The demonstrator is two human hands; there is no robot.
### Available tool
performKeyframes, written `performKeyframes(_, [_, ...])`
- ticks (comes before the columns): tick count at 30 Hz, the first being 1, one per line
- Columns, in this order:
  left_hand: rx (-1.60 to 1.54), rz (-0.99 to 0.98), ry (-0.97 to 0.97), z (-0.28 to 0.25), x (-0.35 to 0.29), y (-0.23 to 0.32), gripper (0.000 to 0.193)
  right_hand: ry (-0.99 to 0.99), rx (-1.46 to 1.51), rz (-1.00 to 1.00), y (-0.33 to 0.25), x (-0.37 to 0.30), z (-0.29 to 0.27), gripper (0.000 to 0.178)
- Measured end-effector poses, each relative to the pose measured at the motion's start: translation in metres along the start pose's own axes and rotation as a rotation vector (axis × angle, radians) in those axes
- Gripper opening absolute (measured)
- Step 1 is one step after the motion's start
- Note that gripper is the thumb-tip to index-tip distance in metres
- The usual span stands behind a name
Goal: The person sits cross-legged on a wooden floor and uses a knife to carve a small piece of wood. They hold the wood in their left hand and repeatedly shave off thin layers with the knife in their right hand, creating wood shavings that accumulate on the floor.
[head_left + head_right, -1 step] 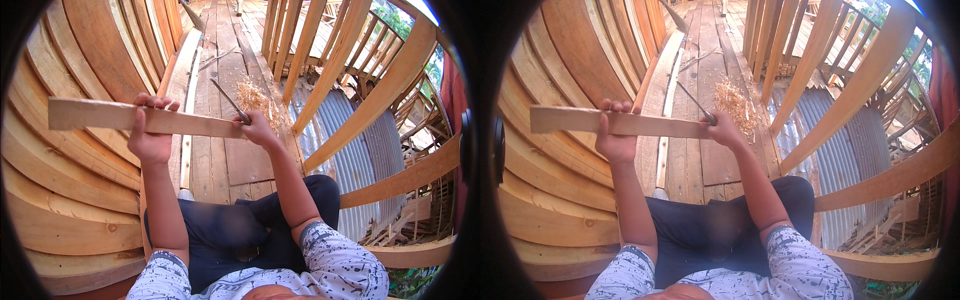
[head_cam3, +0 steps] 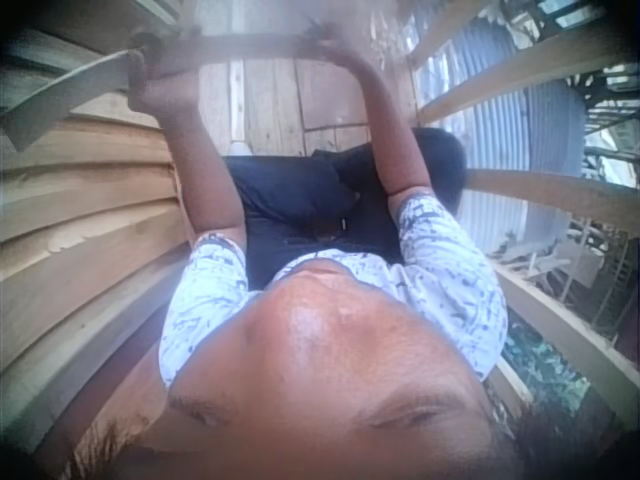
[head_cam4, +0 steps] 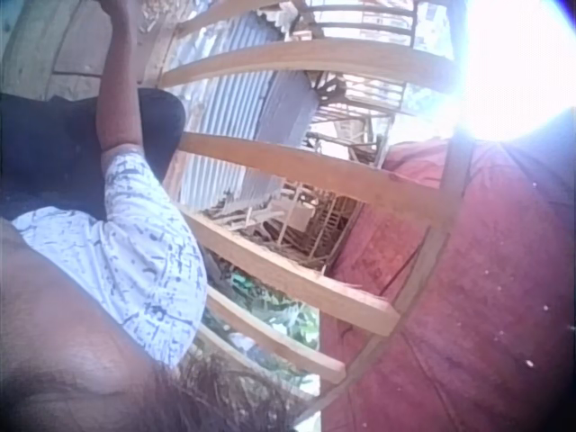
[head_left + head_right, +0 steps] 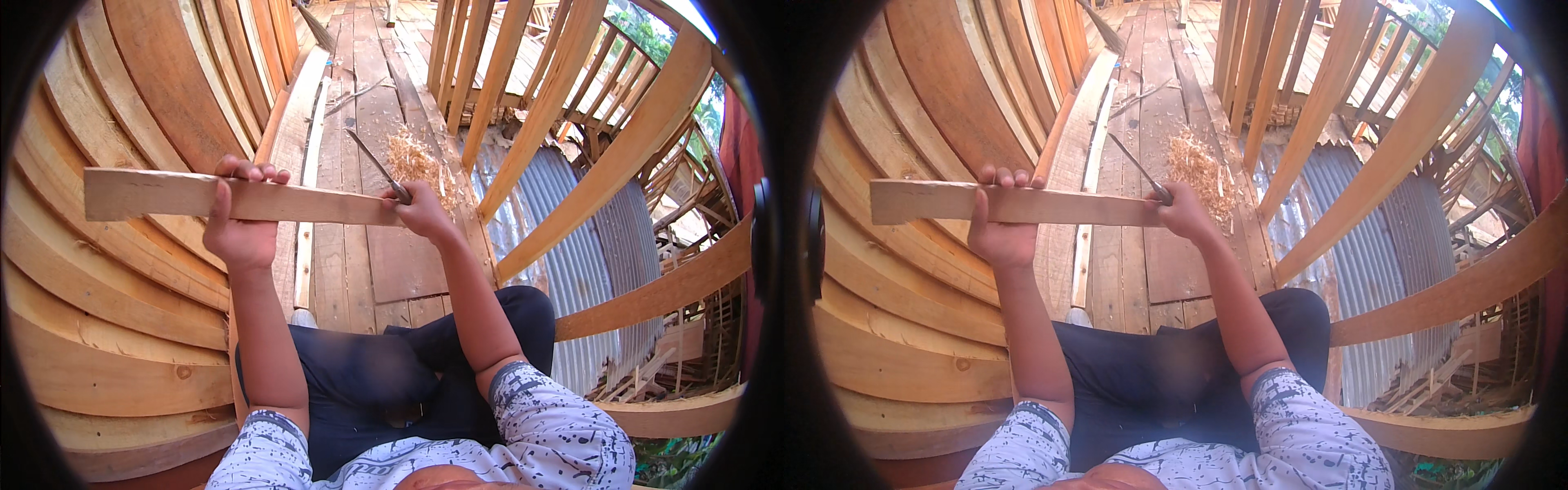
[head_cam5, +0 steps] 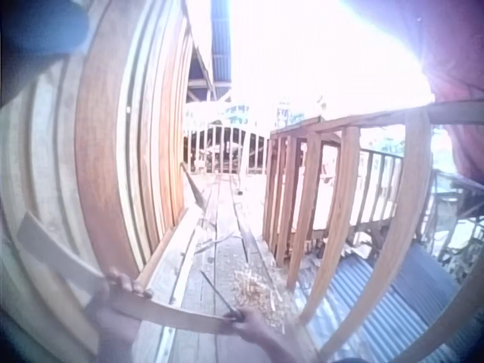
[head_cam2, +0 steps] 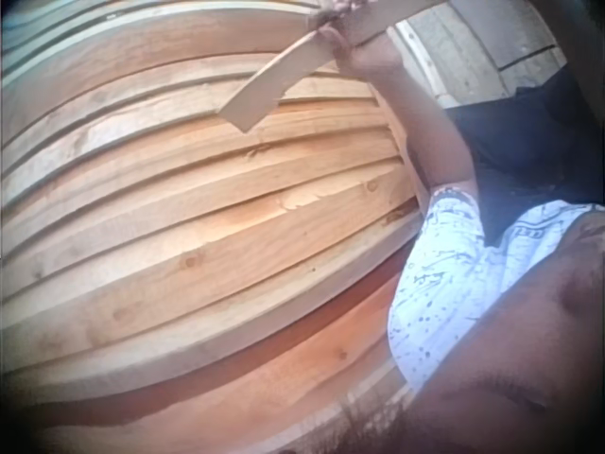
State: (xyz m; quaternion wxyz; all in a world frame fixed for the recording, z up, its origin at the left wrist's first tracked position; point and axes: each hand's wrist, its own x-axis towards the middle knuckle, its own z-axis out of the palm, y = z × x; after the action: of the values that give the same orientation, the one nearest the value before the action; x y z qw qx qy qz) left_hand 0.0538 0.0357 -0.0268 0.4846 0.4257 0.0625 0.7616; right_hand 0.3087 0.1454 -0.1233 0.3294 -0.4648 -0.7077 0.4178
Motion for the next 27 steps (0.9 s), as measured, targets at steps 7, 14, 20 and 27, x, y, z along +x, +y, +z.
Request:
performKeyframes(7, [0.105,-0.038,0.057,0.01,0.001,-0.015,0.039,0.077,-0.048,0.048,0.019,0.0,-0.006,0.022])
performKeyframes(14, [0.184,-0.094,0.036,-0.005,-0.004,-0.056,0.038,0.064,-0.075,0.057,-0.003,-0.013,-0.017,0.028])
performKeyframes(20, [0.131,-0.236,0.036,-0.023,-0.015,-0.091,0.033,0.051,-0.147,0.07,-0.026,-0.031,-0.025,0.04])
performKeyframes(27, [0.158,-0.144,0.056,-0.011,-0.015,-0.081,0.015,0.076,-0.198,0.078,-0.058,-0.062,-0.037,0.043])
